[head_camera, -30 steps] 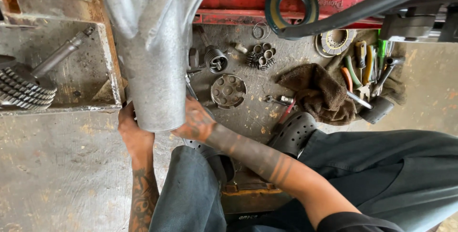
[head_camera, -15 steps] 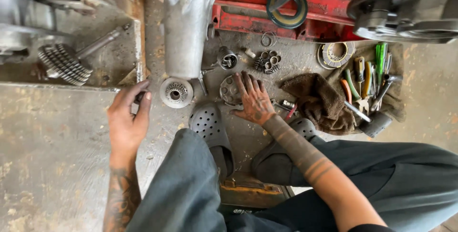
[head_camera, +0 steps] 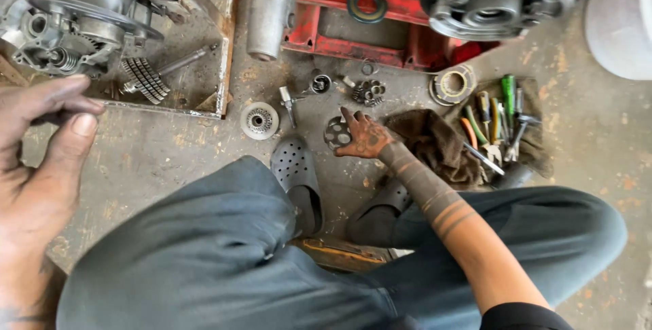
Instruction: The person sits on the floor and works on a disassembled engine, handling various small metal components such as gears and bearings. They pick up and inspect parts, then use a small brush to clean a cylindrical metal piece.
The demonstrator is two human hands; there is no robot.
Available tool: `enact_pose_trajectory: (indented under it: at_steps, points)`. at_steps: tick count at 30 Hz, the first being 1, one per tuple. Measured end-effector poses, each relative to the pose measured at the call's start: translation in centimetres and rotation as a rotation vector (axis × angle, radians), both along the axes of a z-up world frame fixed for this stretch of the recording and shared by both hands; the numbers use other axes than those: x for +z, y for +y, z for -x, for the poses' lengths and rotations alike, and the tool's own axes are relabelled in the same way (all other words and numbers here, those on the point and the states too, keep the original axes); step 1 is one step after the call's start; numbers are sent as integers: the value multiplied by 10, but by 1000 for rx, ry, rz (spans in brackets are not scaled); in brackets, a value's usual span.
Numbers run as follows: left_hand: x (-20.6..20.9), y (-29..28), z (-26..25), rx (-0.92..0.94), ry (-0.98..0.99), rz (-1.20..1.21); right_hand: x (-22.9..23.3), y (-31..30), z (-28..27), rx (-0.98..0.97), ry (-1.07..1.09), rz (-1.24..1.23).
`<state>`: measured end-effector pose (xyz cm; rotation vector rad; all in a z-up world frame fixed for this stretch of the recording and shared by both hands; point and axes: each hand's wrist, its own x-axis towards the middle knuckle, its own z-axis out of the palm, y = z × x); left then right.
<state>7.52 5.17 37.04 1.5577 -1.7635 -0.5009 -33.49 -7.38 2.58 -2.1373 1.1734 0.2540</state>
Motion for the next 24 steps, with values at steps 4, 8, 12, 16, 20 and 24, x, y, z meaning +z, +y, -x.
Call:
enact_pose_trajectory:
  at_steps: [4,8,12,16,20,24]
  points:
    - [45,1,37,-59,-59,9,55,3,34,155,221,57]
    - [85,-6,82,-106,-219,-9,64,20,71,80,307,78]
    - [90,-32,134,-298,-224,7,42,26,79,-37,333,3]
    - [54,-65,185,-443,-178,-114,13,31,58,87,497,130]
    - [-24,-88,202,-497,-152,-283,-63,49,48,174,451,229]
    - [-121,-97,173,-482,-312,-572,-35,31,7,268,431,318]
